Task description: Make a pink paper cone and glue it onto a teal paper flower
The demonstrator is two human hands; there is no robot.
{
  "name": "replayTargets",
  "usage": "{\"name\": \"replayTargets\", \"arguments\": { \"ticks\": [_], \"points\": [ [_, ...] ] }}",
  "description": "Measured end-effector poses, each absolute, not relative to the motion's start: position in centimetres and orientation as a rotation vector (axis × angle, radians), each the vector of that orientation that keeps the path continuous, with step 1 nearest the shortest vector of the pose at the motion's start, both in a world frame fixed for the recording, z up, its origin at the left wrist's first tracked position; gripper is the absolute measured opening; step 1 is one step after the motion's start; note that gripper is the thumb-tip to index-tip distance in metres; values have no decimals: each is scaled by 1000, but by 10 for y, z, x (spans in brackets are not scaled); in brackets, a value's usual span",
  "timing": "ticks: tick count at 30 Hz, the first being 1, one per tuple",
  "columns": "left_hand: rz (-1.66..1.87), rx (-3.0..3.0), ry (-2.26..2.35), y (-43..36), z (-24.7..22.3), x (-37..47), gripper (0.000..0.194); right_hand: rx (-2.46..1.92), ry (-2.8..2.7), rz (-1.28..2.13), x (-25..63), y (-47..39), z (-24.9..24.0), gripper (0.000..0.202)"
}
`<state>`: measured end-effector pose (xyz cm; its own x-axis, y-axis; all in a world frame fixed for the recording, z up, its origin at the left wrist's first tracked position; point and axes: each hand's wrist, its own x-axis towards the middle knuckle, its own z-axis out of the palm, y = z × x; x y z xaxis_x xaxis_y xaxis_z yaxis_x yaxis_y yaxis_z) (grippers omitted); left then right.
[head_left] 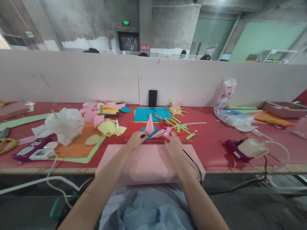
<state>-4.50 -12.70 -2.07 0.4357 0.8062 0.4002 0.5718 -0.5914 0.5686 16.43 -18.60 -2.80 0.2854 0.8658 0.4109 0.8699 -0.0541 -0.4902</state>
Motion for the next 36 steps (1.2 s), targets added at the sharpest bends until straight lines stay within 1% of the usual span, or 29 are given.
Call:
{"name": "replayTargets", "arguments": {
  "ticks": [17,36],
  "points": [
    [925,2342,1199,-127,-20,-44,18,-1868,-1620,-119,163,-187,-28,29],
    [926,2317,1192,-129,-18,-44,17,-1861,-1600,-53,164,-186,-27,28]
  ]
}}
